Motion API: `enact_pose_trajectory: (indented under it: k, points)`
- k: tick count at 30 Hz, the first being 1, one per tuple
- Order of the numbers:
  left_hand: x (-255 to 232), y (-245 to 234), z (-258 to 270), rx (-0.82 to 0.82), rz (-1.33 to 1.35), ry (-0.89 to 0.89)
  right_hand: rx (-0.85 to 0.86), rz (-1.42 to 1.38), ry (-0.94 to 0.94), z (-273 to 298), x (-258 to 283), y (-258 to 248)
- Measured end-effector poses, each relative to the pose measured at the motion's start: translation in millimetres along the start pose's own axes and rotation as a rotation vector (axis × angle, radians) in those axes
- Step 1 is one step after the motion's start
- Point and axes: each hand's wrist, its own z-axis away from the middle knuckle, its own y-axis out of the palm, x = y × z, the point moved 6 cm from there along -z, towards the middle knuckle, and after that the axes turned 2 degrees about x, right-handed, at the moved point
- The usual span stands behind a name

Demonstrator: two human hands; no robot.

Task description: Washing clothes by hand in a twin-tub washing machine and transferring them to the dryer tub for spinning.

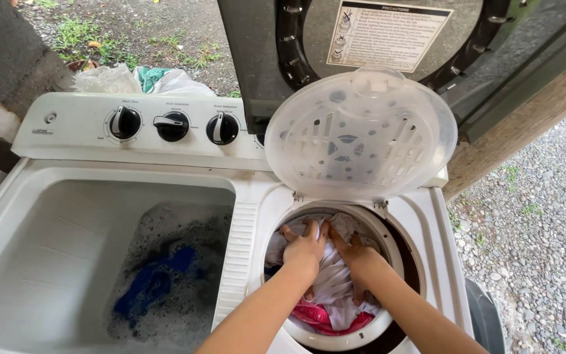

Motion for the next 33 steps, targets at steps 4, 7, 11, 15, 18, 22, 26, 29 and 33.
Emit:
enact_pose_trajectory:
  k: [4, 7, 11, 15, 18, 22, 26, 29, 33]
  points:
    - [-3, 6, -11, -0.049, -0.092, 0.000, 0.012, 0.012, 0.025, 2, 3, -4]
    - [-5, 8, -17, -0.047, -0.142, 0.032, 0.006, 0.010, 0.033, -2, -1, -1]
    - [-5, 22, -30, -0.113, -0.139, 0.037, 0.011, 0.012, 0.044, 5, 3, -5]
    - [-2, 41, -54, -0.280, -0.120, 0.039, -0.006, 0.017, 0.041, 12, 3, -6]
    - [0, -12, 14, -0.185, -0.044, 0.044, 0.012, -0.016, 0.012, 21, 3, -13]
    - [3, -22, 41, -0.049, 0.032, 0.068, 0.068, -0.020, -0.019, 34, 1, -27]
    - [9, -7, 34, -0.175, 0.051, 0.156, 0.090, 0.005, -0.025, 60, 7, -55]
    - [22, -32, 76, -0.234, 0.074, 0.289, 0.020, -0.040, 0.006, 85, 16, -86]
    - [53, -54, 130, -0.306, 0.276, 0.600, -0.228, -0.146, 0.015, 124, 49, -146]
